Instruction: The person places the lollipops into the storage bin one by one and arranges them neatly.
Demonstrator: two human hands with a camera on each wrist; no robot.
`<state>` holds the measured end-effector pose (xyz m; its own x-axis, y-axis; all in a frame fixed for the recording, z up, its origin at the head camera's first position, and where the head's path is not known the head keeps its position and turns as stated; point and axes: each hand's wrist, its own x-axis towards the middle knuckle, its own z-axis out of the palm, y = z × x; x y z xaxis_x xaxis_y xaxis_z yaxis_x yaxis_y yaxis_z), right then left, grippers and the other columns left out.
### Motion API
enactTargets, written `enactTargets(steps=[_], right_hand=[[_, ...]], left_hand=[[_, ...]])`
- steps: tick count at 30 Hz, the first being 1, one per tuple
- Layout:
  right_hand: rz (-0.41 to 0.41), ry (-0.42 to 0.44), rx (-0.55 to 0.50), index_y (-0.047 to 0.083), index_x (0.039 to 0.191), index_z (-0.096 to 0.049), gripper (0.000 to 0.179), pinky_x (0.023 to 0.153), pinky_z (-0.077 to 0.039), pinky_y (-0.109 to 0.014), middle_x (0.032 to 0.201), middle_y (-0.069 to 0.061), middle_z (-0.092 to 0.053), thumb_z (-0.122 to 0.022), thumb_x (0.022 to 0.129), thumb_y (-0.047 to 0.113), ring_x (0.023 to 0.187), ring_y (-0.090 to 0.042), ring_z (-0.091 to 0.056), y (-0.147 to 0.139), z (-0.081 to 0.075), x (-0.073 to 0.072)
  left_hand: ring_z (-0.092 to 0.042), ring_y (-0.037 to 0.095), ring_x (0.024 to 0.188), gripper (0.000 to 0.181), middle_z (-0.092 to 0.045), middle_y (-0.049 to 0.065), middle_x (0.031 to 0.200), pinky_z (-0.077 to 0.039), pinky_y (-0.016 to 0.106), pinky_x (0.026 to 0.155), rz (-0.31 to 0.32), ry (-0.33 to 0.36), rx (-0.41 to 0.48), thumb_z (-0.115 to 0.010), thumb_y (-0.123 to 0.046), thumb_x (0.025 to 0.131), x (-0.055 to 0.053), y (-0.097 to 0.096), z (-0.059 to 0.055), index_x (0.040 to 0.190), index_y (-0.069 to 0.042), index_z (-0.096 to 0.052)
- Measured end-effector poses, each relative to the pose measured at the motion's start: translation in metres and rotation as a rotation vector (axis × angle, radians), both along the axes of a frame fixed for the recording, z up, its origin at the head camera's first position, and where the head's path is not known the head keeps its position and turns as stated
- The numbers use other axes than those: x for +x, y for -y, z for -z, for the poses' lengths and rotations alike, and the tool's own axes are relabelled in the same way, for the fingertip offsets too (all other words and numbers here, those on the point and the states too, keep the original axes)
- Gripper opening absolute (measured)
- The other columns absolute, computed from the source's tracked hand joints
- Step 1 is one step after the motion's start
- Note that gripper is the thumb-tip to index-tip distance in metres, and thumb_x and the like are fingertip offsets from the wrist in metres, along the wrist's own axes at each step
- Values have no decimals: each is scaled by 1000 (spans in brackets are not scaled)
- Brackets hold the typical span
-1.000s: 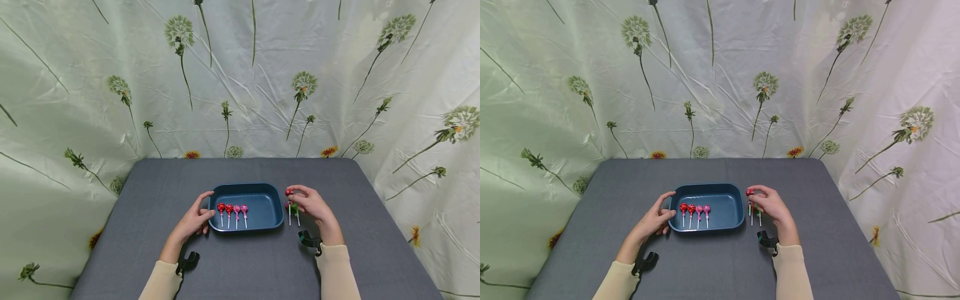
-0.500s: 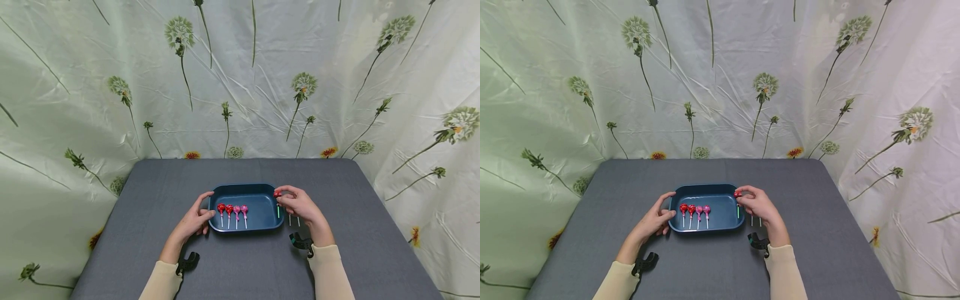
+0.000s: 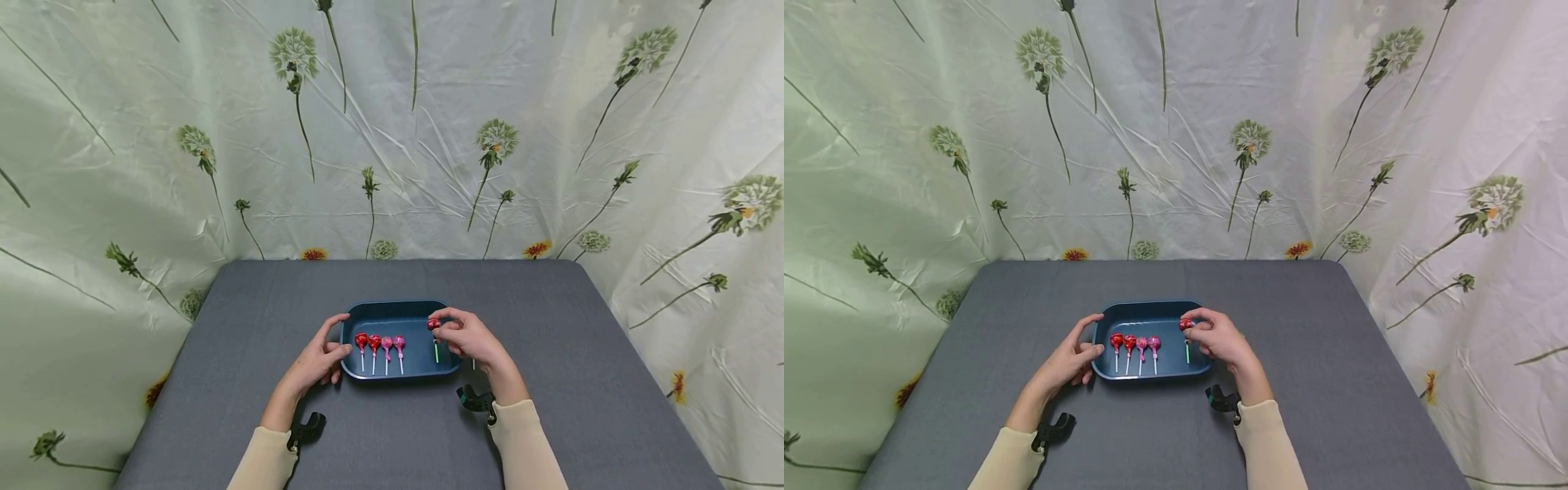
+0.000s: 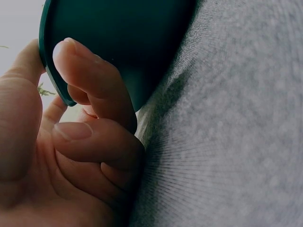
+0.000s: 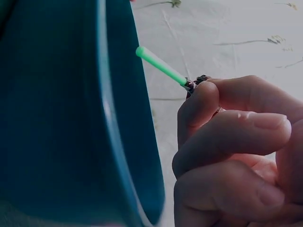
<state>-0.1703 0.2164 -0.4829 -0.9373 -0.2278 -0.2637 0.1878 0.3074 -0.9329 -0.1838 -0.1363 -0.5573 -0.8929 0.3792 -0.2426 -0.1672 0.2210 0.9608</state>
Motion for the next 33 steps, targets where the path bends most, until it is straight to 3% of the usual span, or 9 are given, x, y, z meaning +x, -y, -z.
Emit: enactTargets(steps=[12, 33], right_hand=[[-22, 19, 20, 7, 129, -65, 28, 49, -32, -24, 78, -8, -64, -67, 103, 15, 53, -13, -43, 26, 7, -4], [-61, 60, 39, 7, 130, -63, 30, 48, -32, -24, 65, 2, -54, -68, 101, 14, 53, -11, -44, 44, 21, -10]], left_hand=[[-57, 19, 49, 67, -65, 7, 73, -41, 28, 46, -3, -1, -6, -66, -25, 106, 0, 0, -1, 160, -39, -29], [-57, 20, 50, 67, -65, 7, 73, -42, 28, 46, -2, -8, -8, -66, -25, 105, -1, 0, 1, 160, -40, -30]])
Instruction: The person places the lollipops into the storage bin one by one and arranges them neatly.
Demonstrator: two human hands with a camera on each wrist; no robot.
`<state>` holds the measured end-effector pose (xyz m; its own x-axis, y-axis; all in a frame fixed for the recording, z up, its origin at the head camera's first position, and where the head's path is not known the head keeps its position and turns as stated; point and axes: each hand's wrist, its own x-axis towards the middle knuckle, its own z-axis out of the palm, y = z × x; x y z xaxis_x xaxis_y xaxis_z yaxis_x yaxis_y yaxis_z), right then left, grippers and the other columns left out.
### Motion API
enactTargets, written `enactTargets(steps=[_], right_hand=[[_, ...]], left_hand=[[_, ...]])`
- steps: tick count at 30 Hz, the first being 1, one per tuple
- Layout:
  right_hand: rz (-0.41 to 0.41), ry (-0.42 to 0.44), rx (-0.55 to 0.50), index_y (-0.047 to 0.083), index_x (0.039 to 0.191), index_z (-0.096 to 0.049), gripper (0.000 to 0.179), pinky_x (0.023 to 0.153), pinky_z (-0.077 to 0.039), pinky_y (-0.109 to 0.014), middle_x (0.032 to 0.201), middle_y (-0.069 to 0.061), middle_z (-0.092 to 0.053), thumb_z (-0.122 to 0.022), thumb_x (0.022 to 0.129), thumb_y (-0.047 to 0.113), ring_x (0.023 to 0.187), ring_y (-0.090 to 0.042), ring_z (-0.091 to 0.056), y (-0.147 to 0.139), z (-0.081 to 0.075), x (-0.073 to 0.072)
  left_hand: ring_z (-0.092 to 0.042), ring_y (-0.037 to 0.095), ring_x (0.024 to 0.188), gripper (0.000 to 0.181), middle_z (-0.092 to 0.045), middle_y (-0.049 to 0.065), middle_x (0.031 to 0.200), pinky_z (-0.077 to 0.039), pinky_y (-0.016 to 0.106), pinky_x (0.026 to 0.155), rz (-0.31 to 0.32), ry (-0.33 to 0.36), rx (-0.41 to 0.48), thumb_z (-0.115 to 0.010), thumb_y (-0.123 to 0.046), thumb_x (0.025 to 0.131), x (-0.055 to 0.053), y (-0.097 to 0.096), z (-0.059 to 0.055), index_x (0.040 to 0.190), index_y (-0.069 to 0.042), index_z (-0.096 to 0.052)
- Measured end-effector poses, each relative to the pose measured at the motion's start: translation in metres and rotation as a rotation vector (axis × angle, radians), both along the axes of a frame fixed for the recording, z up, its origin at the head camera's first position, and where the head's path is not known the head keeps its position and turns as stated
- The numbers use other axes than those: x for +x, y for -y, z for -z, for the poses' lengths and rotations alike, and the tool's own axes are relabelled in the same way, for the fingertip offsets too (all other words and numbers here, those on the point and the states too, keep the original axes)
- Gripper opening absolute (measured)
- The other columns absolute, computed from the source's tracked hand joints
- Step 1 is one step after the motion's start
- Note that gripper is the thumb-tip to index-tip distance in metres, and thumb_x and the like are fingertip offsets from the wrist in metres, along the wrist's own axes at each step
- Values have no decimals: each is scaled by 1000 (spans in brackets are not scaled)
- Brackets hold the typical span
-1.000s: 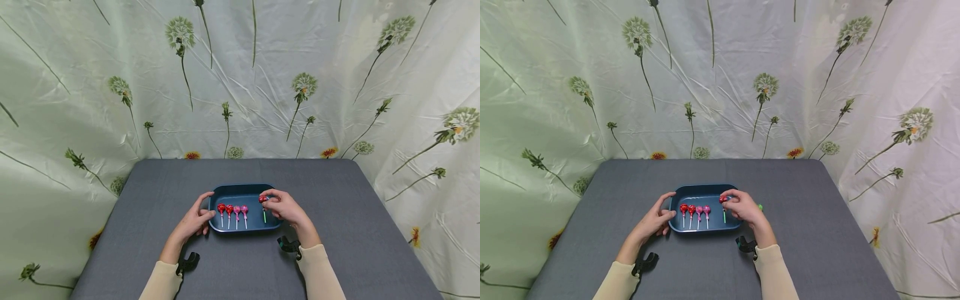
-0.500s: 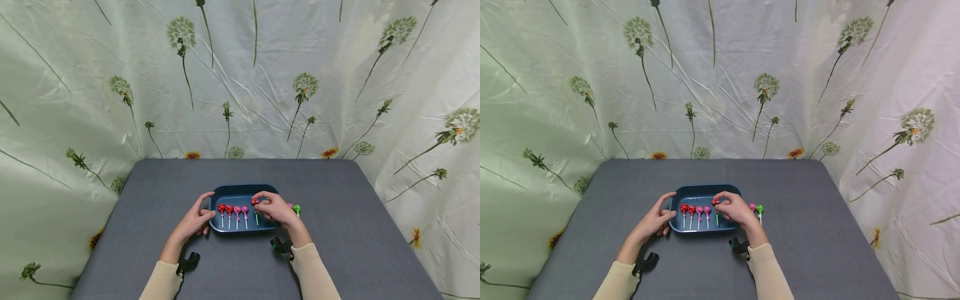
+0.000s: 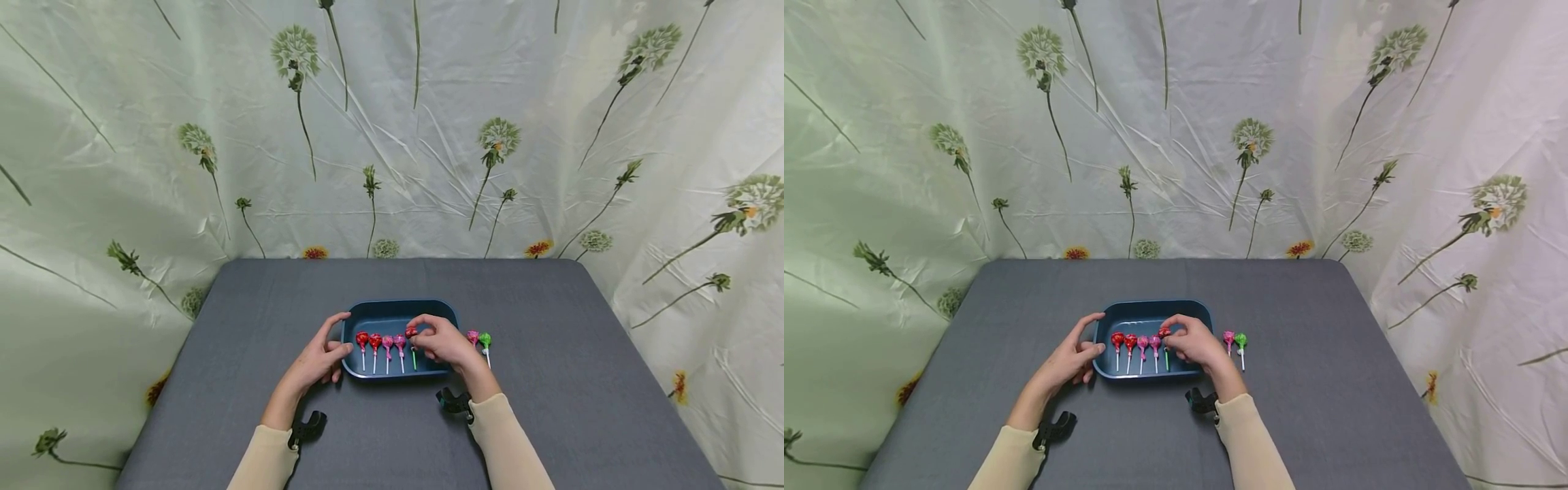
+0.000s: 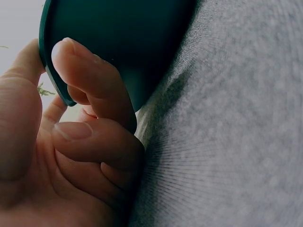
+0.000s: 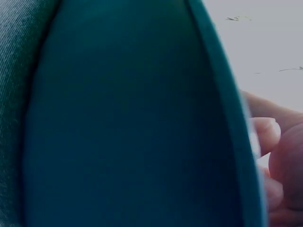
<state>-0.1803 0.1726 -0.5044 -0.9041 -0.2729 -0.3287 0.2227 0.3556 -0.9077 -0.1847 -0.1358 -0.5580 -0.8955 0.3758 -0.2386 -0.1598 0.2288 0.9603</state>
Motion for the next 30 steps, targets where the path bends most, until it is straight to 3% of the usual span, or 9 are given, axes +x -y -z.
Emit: enactTargets(steps=[15, 30], right_hand=[[47, 23, 149, 10, 124, -66, 25, 49, -35, -23, 71, 0, -62, -68, 100, 10, 51, -11, -47, 11, 5, -3], [39, 57, 178, 8, 124, -62, 24, 49, -33, -24, 72, -2, -62, -64, 101, 6, 51, -11, -46, 18, 10, -5]], left_hand=[[-57, 19, 50, 68, -65, 7, 73, -42, 28, 47, 5, 4, 1, -66, -25, 106, 1, 0, 0, 160, -40, -29], [-57, 20, 50, 69, -64, 8, 73, -42, 28, 46, 6, 11, 3, -67, -27, 105, 1, 0, 0, 160, -40, -29]])
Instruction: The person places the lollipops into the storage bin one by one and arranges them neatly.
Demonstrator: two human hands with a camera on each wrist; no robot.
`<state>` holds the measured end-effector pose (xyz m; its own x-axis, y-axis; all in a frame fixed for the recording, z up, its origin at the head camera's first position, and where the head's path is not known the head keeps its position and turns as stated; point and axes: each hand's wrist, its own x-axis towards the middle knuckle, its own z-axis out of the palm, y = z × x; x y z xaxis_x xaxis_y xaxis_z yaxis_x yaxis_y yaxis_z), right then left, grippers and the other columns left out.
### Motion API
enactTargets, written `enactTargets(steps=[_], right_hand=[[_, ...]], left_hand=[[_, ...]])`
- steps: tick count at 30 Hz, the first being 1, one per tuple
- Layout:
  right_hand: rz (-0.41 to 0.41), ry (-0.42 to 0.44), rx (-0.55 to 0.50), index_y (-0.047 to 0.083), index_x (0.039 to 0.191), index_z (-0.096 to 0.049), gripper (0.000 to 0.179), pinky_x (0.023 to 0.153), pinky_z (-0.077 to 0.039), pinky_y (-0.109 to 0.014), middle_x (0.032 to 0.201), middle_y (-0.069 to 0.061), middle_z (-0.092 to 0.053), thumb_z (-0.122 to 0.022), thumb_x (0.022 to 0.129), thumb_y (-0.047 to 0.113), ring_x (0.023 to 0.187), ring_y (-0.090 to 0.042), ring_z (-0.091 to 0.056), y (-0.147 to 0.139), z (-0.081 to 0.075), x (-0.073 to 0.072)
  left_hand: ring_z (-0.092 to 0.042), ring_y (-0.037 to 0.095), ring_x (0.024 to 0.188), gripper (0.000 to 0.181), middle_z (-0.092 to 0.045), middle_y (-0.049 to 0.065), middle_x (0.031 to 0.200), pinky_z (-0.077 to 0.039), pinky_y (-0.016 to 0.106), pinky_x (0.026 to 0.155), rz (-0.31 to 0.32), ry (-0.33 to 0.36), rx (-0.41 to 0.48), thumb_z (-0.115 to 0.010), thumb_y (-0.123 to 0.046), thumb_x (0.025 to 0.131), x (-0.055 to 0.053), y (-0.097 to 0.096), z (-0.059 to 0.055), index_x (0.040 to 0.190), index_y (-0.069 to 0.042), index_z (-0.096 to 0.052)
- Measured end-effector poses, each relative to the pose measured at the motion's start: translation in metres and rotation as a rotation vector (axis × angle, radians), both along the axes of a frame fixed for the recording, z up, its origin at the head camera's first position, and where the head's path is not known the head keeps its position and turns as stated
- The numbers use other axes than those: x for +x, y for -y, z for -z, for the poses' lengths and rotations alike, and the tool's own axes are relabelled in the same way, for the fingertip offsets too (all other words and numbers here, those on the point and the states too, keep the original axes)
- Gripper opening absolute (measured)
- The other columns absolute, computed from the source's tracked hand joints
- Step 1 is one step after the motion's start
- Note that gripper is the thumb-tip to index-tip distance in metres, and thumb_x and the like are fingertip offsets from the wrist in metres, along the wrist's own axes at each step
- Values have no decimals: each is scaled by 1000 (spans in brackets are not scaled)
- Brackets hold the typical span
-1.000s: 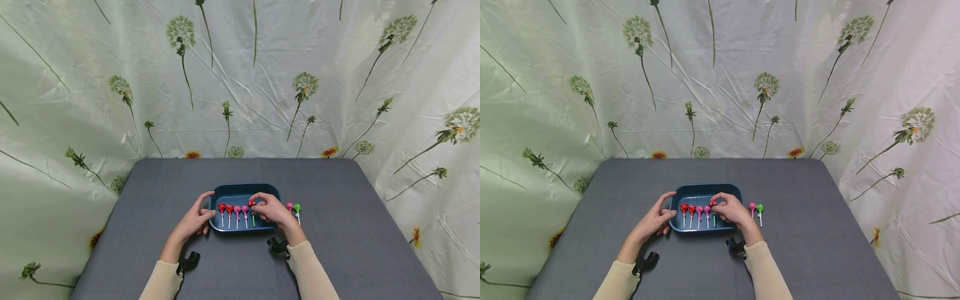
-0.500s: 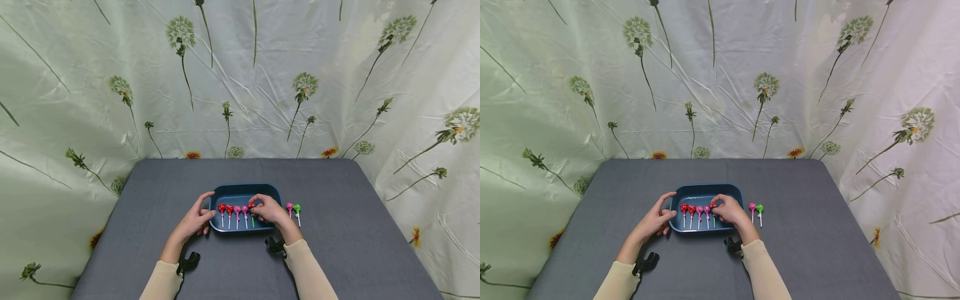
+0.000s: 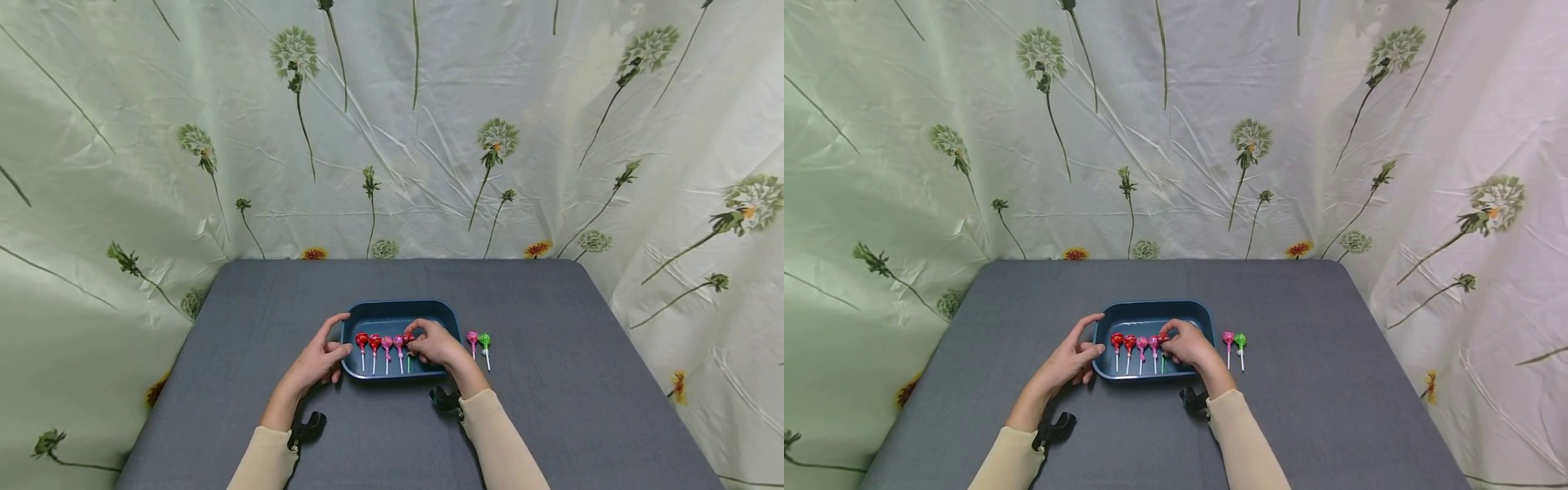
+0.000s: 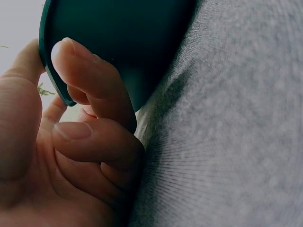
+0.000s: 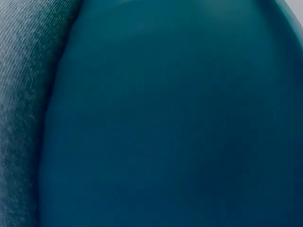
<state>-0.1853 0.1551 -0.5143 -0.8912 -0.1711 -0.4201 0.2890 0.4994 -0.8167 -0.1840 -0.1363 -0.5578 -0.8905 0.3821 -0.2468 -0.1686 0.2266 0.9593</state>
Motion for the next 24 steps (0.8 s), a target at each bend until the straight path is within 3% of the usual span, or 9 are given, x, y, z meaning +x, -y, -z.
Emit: enactTargets(steps=[24], right_hand=[[-11, 16, 25, 9, 131, -62, 28, 50, -35, -24, 75, -3, -64, -64, 104, 9, 53, -12, -48, 0, 0, -1]], left_hand=[[-57, 20, 50, 69, -66, 8, 74, -42, 28, 46, 2, -2, 5, -68, -27, 104, 0, 0, 0, 160, -40, -29]])
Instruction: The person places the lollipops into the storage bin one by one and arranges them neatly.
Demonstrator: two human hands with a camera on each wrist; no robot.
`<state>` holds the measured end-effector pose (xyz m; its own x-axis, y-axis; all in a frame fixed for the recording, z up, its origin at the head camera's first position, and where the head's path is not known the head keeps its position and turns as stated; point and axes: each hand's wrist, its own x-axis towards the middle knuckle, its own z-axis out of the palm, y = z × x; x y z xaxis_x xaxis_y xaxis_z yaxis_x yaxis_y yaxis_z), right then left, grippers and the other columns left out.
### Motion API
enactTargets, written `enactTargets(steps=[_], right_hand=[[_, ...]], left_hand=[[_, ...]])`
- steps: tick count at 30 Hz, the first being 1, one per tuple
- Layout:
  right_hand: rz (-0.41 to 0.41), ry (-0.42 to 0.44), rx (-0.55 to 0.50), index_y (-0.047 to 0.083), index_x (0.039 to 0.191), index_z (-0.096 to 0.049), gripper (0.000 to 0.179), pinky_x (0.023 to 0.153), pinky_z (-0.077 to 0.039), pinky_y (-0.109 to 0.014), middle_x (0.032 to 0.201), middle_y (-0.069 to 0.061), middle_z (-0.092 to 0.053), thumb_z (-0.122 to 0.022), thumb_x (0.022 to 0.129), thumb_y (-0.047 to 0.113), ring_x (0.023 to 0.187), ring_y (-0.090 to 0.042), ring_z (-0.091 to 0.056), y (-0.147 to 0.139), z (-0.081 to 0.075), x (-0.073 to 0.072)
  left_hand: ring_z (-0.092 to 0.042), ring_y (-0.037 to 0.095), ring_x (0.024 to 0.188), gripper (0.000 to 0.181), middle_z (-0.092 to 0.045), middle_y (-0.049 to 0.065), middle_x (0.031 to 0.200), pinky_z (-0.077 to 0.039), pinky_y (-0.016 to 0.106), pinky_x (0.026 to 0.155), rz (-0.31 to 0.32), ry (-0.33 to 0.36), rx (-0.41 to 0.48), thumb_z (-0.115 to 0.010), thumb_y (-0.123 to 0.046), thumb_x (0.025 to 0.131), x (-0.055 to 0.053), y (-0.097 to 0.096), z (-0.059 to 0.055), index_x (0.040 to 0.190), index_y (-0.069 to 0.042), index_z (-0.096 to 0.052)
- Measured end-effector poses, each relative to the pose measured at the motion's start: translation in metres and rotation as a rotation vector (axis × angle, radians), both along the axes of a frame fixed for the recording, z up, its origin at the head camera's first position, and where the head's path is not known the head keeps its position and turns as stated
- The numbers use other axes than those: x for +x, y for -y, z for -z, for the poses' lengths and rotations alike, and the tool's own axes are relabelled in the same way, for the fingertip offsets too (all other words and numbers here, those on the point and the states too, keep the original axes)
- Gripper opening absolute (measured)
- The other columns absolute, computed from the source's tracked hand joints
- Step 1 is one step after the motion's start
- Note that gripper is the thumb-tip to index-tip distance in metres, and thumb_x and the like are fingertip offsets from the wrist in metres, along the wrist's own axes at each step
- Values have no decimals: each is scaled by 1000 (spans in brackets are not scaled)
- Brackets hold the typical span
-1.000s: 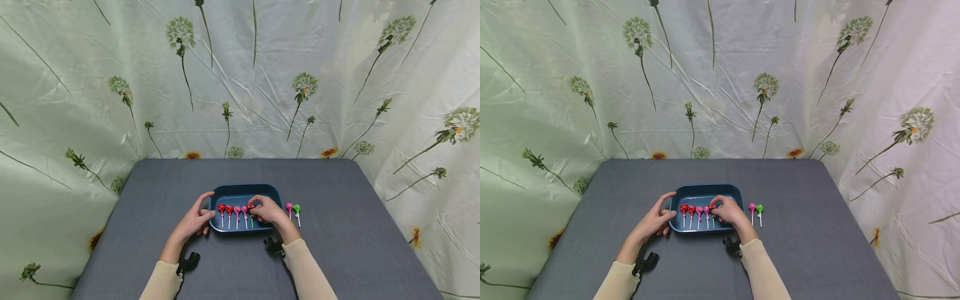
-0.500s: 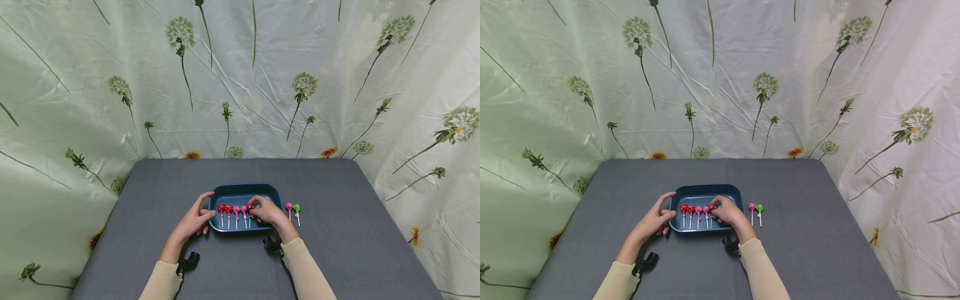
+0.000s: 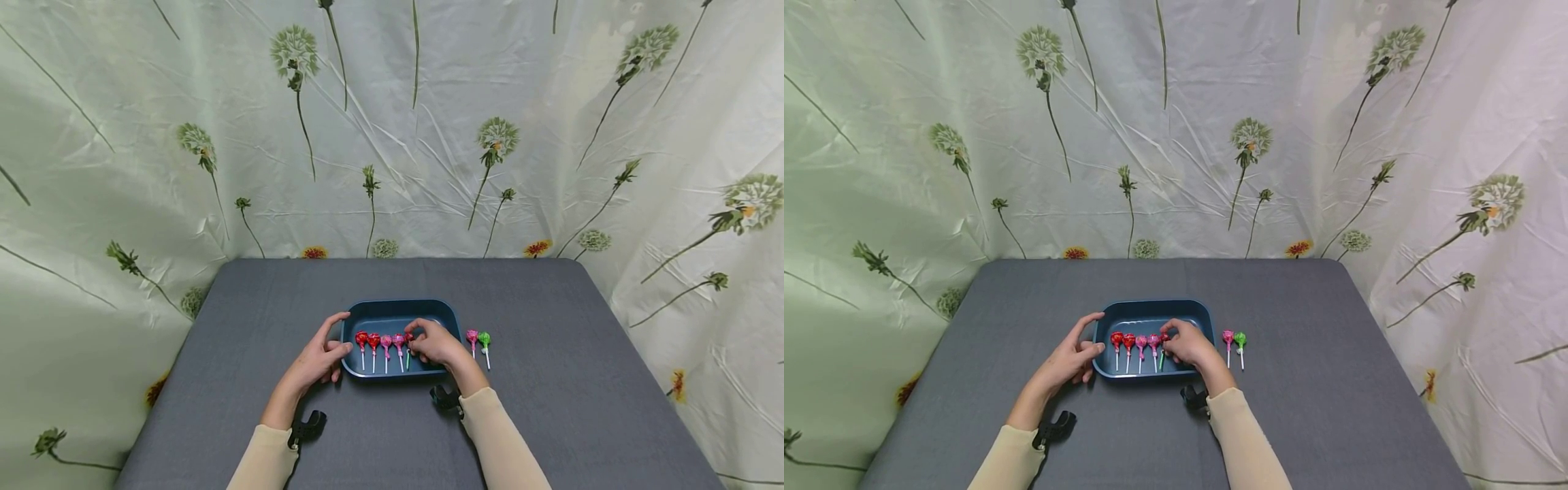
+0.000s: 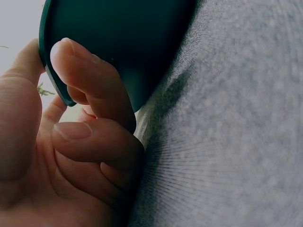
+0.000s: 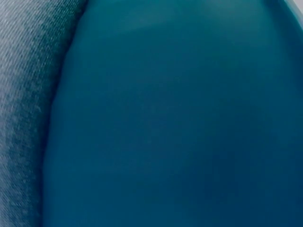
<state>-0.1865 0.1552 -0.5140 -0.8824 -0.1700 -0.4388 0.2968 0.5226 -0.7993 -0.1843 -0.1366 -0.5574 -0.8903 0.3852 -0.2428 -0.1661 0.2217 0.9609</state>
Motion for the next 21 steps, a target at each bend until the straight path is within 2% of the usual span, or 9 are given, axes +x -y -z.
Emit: enactTargets(steps=[13, 21], right_hand=[[6, -15, -36, 9, 134, -62, 31, 50, -35, -24, 74, -2, -63, -66, 103, 10, 53, -12, -49, -3, -2, 1], [-14, -20, -124, 10, 136, -61, 34, 51, -36, -23, 73, -1, -61, -66, 102, 12, 56, -12, -49, -9, -4, 2]], left_hand=[[-57, 20, 50, 68, -65, 8, 73, -42, 28, 47, -9, -5, -11, -68, -27, 105, 0, -1, 0, 159, -41, -30], [-57, 20, 50, 68, -65, 8, 73, -42, 28, 46, -8, -6, -11, -67, -26, 105, 1, -1, -1, 160, -40, -30]])
